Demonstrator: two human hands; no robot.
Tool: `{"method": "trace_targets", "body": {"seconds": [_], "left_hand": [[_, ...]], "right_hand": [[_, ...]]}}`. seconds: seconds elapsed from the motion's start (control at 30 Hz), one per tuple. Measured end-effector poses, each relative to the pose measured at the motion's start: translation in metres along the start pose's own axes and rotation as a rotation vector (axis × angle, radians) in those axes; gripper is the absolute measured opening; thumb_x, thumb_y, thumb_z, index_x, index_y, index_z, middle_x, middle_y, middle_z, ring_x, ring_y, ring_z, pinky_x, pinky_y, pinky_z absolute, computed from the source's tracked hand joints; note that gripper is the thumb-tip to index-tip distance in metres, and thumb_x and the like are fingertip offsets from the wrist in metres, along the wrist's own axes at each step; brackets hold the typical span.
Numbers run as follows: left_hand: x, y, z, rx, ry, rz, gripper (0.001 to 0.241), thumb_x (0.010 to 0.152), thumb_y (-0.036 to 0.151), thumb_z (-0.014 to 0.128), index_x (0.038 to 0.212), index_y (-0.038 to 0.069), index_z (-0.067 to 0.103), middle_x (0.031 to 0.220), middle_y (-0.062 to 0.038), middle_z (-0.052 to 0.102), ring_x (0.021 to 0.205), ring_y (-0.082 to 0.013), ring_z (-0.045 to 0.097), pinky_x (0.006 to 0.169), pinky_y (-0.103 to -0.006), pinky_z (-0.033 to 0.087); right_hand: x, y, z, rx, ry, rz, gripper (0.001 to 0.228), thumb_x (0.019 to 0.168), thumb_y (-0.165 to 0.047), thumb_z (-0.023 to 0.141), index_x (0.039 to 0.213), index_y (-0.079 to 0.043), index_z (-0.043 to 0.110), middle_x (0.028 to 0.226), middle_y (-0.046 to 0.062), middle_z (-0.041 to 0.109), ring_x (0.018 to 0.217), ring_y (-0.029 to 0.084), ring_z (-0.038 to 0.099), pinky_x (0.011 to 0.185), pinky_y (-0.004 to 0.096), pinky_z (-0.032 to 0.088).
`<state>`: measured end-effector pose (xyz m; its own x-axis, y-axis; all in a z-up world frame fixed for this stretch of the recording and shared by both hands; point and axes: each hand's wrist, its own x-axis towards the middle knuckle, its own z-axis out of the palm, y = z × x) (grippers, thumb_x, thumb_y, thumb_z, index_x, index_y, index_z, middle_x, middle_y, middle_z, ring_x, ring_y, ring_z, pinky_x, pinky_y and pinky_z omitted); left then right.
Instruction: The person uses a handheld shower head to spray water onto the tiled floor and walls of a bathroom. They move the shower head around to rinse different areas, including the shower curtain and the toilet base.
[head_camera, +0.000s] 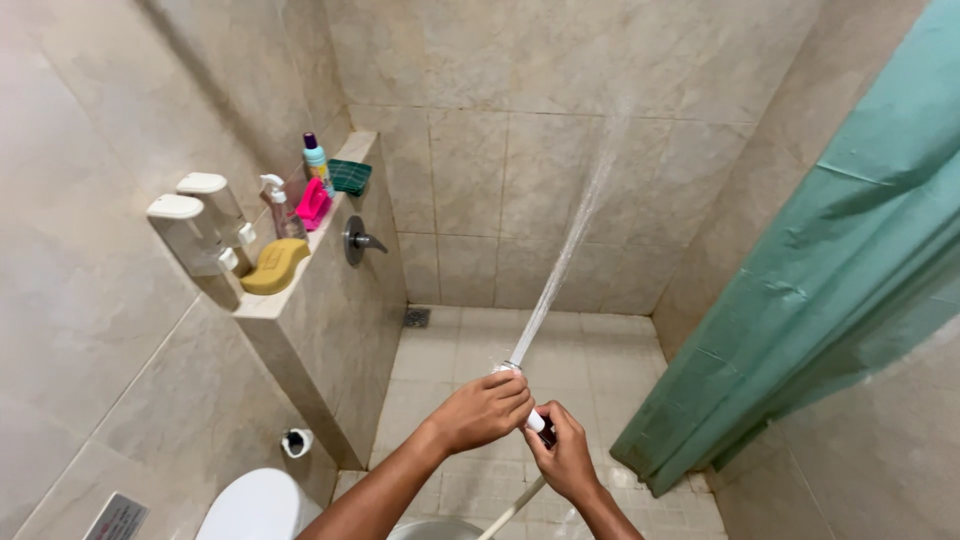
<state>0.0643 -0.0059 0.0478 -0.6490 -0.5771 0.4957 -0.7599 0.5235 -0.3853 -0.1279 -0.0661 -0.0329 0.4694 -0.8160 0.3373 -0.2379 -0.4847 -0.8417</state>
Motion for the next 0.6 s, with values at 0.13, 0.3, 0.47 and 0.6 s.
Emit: {"method": "trace_targets", "body": {"seconds": [0.13,0.3,0.47,0.6], "left_hand": [[0.006,-0.001,0.003,0.013,0.077,0.043,0.025,0.084,0.014,0.068,0.107,0.004,0.068,0.11,-0.004,0.069,0.12,-0.0195,0.061,0.113,-0.0352,0.041],[0.009,0.0,0.014,-0.05,0.051,0.073,0.028,0.086,0.014,0.068,0.111,0.004,0.067,0.112,-0.004,0.068,0.122,-0.0198,0.061,0.114,-0.0352,0.041],[0.015,0.001,0.019,-0.081,0.056,0.107,0.026,0.087,0.014,0.068,0.111,0.004,0.067,0.112,-0.005,0.068,0.121,-0.0197,0.061,0.114,-0.0358,0.041],[0.021,0.002,0.019,-0.092,0.077,0.128,0.025,0.087,0.015,0.067,0.11,0.004,0.067,0.111,-0.005,0.068,0.12,-0.0201,0.062,0.113,-0.0355,0.042]], "right_hand": [[-0.005,0.001,-0.005,-0.011,0.039,-0.006,0.023,0.085,-0.008,0.077,0.098,-0.002,0.059,0.078,0.008,0.063,0.061,0.015,0.058,0.056,0.032,0.049],[-0.012,0.0,-0.01,-0.002,0.076,0.009,0.021,0.084,-0.006,0.076,0.097,-0.002,0.06,0.079,0.008,0.064,0.061,0.014,0.06,0.056,0.031,0.051],[-0.018,0.001,-0.012,0.004,0.12,0.026,0.02,0.084,-0.005,0.076,0.097,-0.002,0.06,0.079,0.007,0.064,0.06,0.013,0.06,0.055,0.029,0.05],[-0.023,0.004,-0.014,0.008,0.149,0.054,0.019,0.085,-0.005,0.075,0.096,-0.001,0.06,0.079,0.007,0.063,0.06,0.012,0.059,0.053,0.028,0.05]]}}
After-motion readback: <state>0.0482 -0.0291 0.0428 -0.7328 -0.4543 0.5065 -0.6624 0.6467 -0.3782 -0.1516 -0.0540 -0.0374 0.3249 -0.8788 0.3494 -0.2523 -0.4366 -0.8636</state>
